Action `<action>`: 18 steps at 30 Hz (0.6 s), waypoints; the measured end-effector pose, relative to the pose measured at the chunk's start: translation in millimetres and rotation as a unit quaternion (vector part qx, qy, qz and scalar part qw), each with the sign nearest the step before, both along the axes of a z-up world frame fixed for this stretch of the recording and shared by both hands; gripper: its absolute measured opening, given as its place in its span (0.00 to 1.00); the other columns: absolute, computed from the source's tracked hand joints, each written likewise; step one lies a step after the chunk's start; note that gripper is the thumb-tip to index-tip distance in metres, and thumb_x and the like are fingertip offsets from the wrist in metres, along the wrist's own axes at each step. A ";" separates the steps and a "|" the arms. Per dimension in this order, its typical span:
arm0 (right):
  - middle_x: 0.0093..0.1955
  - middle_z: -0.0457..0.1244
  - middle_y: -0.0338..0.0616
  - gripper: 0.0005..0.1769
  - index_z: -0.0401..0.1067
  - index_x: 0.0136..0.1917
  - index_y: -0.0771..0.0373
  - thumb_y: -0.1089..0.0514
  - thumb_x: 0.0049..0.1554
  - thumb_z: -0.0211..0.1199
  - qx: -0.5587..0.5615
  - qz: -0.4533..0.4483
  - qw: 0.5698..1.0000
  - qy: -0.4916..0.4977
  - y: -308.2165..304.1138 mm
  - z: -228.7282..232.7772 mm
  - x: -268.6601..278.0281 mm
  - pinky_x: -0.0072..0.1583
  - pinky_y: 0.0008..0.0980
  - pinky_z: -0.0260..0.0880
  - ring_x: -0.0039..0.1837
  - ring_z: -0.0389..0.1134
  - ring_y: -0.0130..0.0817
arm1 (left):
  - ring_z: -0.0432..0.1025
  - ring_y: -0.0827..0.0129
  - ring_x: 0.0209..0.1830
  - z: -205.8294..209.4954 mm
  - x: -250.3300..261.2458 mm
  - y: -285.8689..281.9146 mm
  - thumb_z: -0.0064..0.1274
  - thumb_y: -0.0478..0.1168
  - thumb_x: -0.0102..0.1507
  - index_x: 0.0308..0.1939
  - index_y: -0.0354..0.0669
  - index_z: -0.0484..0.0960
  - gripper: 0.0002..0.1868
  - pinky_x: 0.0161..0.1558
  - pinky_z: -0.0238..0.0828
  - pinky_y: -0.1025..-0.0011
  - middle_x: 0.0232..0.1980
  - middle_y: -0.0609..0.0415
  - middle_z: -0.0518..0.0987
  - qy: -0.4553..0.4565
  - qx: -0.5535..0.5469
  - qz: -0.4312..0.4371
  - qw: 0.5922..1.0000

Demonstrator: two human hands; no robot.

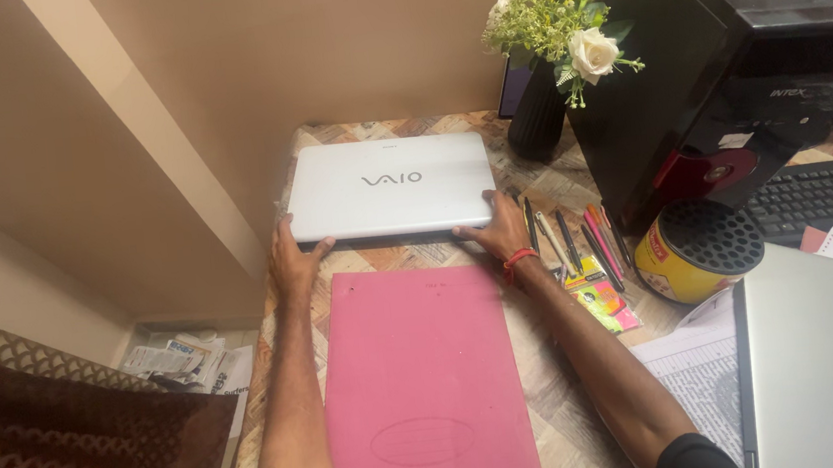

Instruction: The person moves a patterned chair into position at a desk, sits down, and then organizes items on the desk surface. They shift a laptop, a flower vase, and a laptop sleeve, and then place a laptop into the sleeve.

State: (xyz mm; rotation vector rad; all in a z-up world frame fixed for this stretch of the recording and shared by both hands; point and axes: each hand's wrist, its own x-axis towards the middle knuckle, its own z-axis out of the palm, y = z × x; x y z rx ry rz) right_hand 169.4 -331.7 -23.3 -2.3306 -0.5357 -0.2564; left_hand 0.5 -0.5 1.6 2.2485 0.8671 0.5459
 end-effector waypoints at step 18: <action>0.62 0.59 0.63 0.51 0.62 0.67 0.74 0.40 0.45 0.81 0.011 -0.020 0.999 0.022 -22.8 41.0 -21.8 0.65 0.50 0.67 0.65 0.63 0.53 | 0.48 0.43 0.77 -4.7 13.6 -20.3 0.72 0.57 0.51 0.74 0.45 0.60 0.54 0.71 0.53 0.43 0.78 0.40 0.50 0.007 0.078 0.014 0.997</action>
